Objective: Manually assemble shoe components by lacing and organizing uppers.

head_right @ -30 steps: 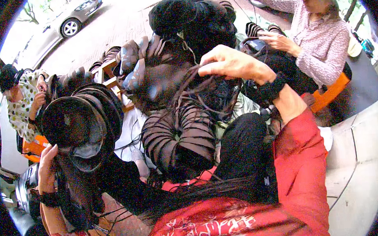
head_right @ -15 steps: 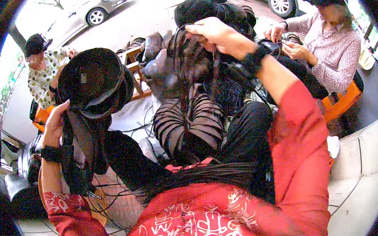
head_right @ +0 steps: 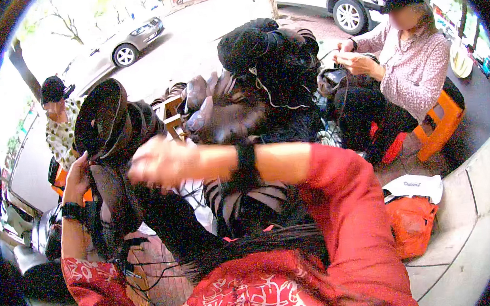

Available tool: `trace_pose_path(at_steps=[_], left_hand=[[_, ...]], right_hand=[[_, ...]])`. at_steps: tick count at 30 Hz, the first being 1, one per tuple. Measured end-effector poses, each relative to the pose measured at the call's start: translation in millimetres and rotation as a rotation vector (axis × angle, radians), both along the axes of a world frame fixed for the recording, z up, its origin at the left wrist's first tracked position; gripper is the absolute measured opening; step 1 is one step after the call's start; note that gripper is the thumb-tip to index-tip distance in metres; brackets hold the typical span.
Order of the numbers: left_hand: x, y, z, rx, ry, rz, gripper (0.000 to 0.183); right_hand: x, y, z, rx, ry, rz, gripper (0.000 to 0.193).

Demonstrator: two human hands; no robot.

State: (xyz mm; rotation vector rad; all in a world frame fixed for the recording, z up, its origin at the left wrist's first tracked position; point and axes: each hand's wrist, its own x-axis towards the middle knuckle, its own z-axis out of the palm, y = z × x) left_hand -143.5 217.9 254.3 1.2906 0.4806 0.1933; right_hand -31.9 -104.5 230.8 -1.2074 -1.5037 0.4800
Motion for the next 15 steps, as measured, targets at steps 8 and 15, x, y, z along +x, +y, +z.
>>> trace_pose_path(at_steps=[8, 15], left_hand=[[20.2, 0.2, -21.3, 0.056, 0.069, 0.076, 0.020], [-9.7, 17.8, -46.1, 0.014, 0.147, 0.085, 0.019]], right_hand=[[-89.9, -153.2, 2.1, -0.448, 0.078, 0.674, 0.023], [-78.8, -326.5, -145.5, -1.193, -0.035, 0.045, 0.035]])
